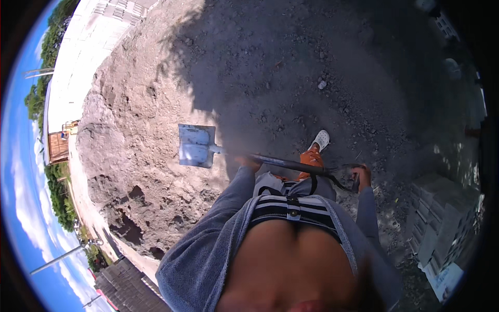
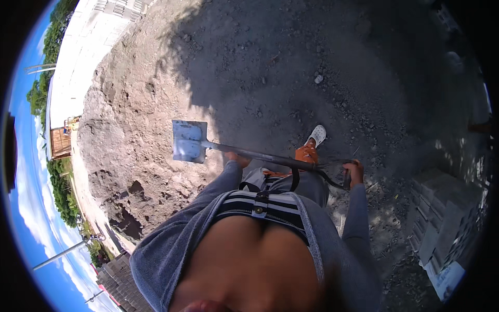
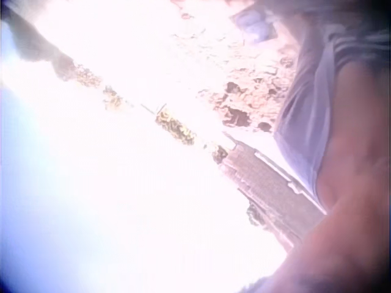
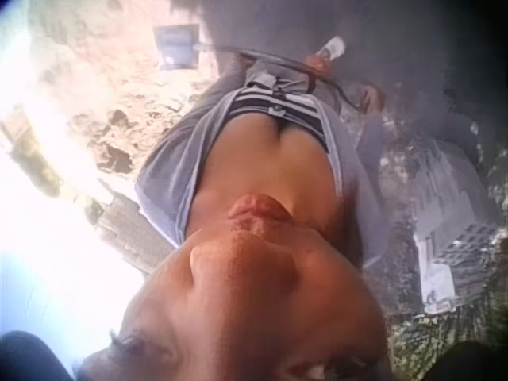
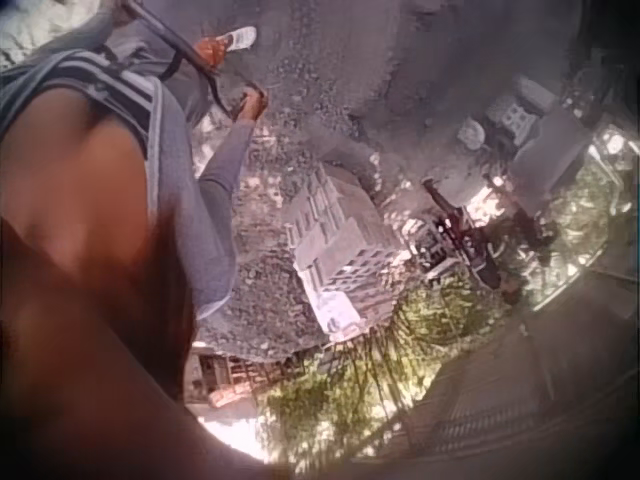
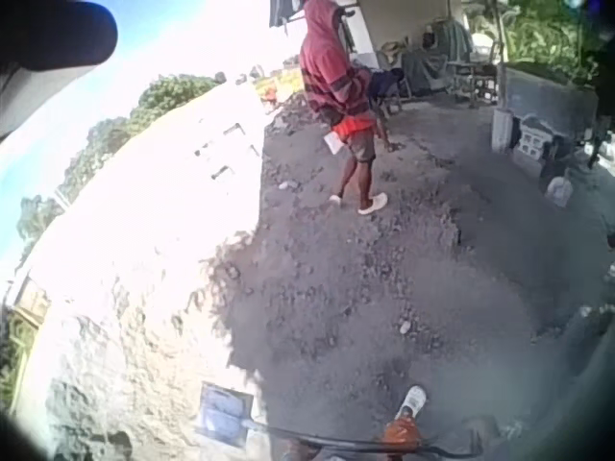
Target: Shoveling dirt or sand in an outdoor construction area.
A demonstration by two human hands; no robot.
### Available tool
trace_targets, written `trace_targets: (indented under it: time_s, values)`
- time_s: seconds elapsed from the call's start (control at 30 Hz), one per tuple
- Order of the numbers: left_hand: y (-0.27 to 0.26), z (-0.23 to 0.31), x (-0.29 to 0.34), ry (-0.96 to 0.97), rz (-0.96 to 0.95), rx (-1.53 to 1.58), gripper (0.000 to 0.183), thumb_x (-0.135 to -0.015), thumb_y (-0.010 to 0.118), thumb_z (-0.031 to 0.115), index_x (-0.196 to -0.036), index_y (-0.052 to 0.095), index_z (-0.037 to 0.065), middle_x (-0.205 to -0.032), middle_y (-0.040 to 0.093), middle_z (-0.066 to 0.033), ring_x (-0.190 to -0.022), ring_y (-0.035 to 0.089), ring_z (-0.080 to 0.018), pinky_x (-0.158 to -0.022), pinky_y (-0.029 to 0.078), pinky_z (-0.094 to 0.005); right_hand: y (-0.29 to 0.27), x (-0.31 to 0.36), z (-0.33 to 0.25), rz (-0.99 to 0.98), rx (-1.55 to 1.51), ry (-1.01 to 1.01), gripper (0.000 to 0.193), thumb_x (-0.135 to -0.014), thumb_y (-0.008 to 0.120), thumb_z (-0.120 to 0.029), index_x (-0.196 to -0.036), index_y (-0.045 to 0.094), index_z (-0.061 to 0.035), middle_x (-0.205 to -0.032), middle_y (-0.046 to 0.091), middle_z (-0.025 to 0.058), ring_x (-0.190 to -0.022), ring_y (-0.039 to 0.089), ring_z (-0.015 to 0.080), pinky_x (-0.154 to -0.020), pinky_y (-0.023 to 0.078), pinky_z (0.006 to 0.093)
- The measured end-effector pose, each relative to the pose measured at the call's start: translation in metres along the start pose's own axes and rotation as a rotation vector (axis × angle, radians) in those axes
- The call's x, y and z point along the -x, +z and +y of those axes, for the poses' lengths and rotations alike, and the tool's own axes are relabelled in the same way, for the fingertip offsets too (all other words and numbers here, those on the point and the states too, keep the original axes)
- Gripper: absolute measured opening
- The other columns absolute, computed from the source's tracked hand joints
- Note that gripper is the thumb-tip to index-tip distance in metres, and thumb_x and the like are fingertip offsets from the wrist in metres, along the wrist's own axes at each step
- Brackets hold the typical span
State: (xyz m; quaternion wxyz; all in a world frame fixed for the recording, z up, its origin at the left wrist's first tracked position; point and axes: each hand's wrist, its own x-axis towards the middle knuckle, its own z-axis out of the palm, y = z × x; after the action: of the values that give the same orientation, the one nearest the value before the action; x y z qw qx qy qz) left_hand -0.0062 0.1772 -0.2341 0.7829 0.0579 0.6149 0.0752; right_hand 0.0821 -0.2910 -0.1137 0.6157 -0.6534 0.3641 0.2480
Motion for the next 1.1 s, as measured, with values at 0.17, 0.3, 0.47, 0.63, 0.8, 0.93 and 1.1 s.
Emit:
trace_targets:
  time_s: [0.17, 0.3, 0.47, 0.63, 0.8, 0.93, 1.1]
  values:
    - [-0.156, 0.060, 0.025, 0.090, 0.008, 0.396, 0.074, -0.079, 0.027, 0.071, -0.118, 0.042, 0.010, -0.113, 0.047, -0.0101, -0.101, 0.045, -0.0318, -0.084, 0.037, -0.0577, 0.125, 0.049, -0.034, -0.459, 0.330, 0.064, 0.011, -0.071, 0.061, -0.012, -0.073, 0.055, -0.0032, -0.060, 0.052, 0.0057, -0.050, 0.050, 0.0179, -0.049, 0.043, 0.0332]
    - [-0.267, 0.090, 0.042, 0.044, 0.011, 0.516, 0.099, -0.066, 0.022, 0.086, -0.128, 0.037, 0.010, -0.125, 0.043, -0.0104, -0.113, 0.041, -0.0335, -0.091, 0.030, -0.0604, 0.198, 0.094, 0.002, -0.525, 0.443, 0.188, 0.010, -0.070, 0.061, -0.014, -0.071, 0.054, -0.0057, -0.061, 0.052, 0.0051, -0.051, 0.052, 0.0182, -0.050, 0.045, 0.0326]
    - [-0.327, 0.162, 0.105, 0.172, 0.089, 0.783, 0.105, -0.064, 0.028, 0.086, -0.136, 0.028, 0.009, -0.135, 0.035, -0.0138, -0.120, 0.036, -0.0363, -0.095, 0.028, -0.0584, 0.309, 0.168, 0.042, -0.692, 0.483, 0.167, 0.013, -0.072, 0.059, -0.016, -0.067, 0.051, -0.0068, -0.061, 0.051, 0.0046, -0.053, 0.050, 0.0162, -0.052, 0.044, 0.0328]
    - [-0.379, 0.250, 0.136, 0.416, 0.096, 0.919, 0.104, -0.066, 0.030, 0.084, -0.137, 0.025, 0.009, -0.136, 0.033, -0.0146, -0.119, 0.036, -0.0366, -0.095, 0.028, -0.0575, 0.424, 0.249, 0.059, -1.091, 0.374, 0.486, 0.018, -0.074, 0.055, -0.016, -0.060, 0.044, -0.0097, -0.057, 0.044, 0.0012, -0.050, 0.043, 0.0132, -0.055, 0.040, 0.0308]
    - [-0.427, 0.357, 0.155, 0.595, 0.090, 0.946, 0.102, -0.068, 0.032, 0.082, -0.138, 0.023, 0.009, -0.137, 0.031, -0.0153, -0.119, 0.036, -0.0369, -0.096, 0.029, -0.0566, 0.519, 0.337, 0.098, -1.157, 0.368, 0.484, 0.018, -0.074, 0.054, -0.015, -0.060, 0.043, -0.0110, -0.056, 0.042, 0.0002, -0.050, 0.041, 0.0119, -0.055, 0.038, 0.0300]
    - [-0.458, 0.447, 0.160, 0.672, 0.101, 0.962, 0.101, -0.069, 0.033, 0.081, -0.139, 0.021, 0.009, -0.138, 0.029, -0.0159, -0.119, 0.036, -0.0371, -0.096, 0.029, -0.0558, 0.602, 0.394, 0.146, -1.235, 0.337, 0.496, 0.018, -0.075, 0.053, -0.014, -0.061, 0.043, -0.0105, -0.056, 0.040, -0.0009, -0.052, 0.040, 0.0107, -0.057, 0.037, 0.0283]
    - [-0.539, 0.576, 0.142, 0.836, 0.102, 0.937, 0.095, -0.073, 0.034, 0.074, -0.141, 0.015, 0.011, -0.142, 0.021, -0.0161, -0.123, 0.032, -0.0354, -0.098, 0.030, -0.0523, 0.730, 0.471, 0.212, -1.233, 0.327, 0.578, 0.016, -0.073, 0.052, -0.010, -0.061, 0.042, -0.0105, -0.057, 0.040, 0.0002, -0.052, 0.041, 0.0125, -0.058, 0.039, 0.0303]
